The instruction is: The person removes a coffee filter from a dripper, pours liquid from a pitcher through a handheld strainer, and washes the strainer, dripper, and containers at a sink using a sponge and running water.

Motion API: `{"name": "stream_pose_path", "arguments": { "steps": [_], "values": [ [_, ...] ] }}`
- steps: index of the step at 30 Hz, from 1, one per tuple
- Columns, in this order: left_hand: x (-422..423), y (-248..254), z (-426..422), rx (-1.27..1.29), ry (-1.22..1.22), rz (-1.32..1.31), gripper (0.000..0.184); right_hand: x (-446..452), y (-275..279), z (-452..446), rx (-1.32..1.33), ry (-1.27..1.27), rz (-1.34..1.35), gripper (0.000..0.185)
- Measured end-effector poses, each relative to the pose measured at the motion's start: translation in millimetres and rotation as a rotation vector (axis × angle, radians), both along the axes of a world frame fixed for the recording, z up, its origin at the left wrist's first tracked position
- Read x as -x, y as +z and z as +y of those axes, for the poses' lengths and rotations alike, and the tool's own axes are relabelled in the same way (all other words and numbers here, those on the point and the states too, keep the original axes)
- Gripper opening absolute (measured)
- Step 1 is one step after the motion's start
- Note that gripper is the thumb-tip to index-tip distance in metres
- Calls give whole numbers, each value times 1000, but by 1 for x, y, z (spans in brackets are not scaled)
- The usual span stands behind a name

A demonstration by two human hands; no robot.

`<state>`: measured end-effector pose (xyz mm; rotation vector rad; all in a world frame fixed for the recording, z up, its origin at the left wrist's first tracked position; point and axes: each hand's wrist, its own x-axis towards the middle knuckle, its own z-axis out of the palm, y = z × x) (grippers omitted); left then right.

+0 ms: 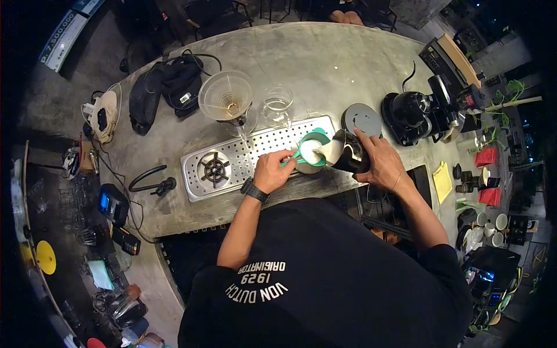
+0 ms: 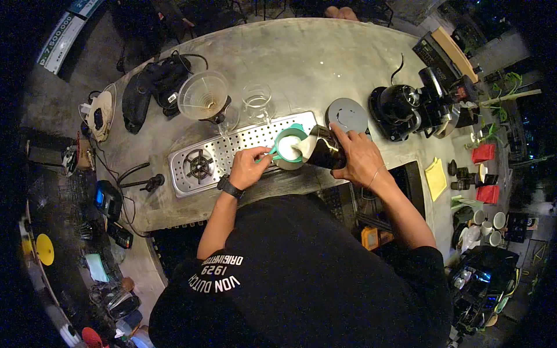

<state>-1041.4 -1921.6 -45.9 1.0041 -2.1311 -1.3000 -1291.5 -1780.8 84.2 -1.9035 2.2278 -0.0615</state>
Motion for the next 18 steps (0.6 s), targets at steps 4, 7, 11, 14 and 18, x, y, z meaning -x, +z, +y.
{"name": "stream_pose_path", "arguments": {
  "steps": [4,7,11,14,18],
  "values": [
    [0,4,1,16,4,13,30,3,-3,1,54,31,-5,97],
    [2,8,1,27,4,22,30,6,-4,1,110,54,-11,96],
    [3,10,4,13,34,27,30,5,1,-2,55,44,19,94],
    [3,12,5,15,33,22,30,1,8,-5,34,48,48,94],
    [4,18,4,25,32,20,30,-2,20,-10,18,57,93,95]
  ]
}}
